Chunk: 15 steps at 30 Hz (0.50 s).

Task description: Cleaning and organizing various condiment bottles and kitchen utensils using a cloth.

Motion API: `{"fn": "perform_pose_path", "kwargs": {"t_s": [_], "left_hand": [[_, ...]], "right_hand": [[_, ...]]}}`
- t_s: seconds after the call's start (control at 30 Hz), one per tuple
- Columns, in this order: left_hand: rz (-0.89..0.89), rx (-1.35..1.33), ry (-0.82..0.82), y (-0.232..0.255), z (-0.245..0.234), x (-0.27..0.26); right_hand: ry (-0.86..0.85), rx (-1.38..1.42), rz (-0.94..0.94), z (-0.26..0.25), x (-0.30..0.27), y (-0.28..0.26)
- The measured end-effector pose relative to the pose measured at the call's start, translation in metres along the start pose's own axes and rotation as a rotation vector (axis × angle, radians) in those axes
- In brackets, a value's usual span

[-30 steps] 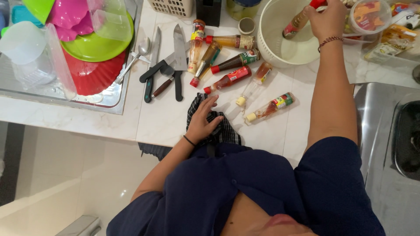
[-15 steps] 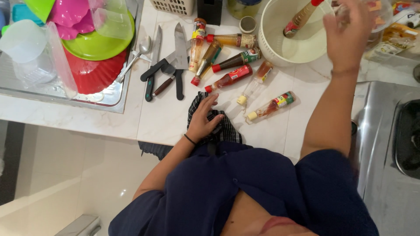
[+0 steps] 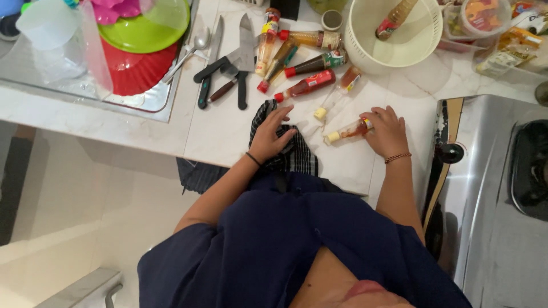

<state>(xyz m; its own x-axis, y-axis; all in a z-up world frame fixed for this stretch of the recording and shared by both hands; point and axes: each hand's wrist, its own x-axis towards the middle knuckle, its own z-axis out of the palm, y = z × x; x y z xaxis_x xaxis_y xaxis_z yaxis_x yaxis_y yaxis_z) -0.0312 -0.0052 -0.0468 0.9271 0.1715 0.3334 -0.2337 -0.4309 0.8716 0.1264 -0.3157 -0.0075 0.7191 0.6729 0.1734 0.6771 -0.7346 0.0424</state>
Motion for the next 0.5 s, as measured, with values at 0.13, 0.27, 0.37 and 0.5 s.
{"fn": "perform_pose_path", "kwargs": {"t_s": [0.13, 0.27, 0.37, 0.5], "left_hand": [[0.049, 0.027, -0.005, 0.002, 0.0, 0.0], [0.123, 0.109, 0.001, -0.004, -0.001, 0.0], [0.221, 0.234, 0.038, 0.002, -0.004, 0.006], [0.228, 0.201, 0.017, 0.019, 0.004, 0.007]], "right_hand": [[-0.091, 0.22, 0.086, -0.001, -0.016, 0.002], [-0.109, 0.476, 0.226, -0.019, -0.022, -0.014], [-0.06, 0.798, 0.294, -0.024, -0.024, -0.03], [0.129, 0.8, 0.096, -0.051, -0.01, -0.079]]}}
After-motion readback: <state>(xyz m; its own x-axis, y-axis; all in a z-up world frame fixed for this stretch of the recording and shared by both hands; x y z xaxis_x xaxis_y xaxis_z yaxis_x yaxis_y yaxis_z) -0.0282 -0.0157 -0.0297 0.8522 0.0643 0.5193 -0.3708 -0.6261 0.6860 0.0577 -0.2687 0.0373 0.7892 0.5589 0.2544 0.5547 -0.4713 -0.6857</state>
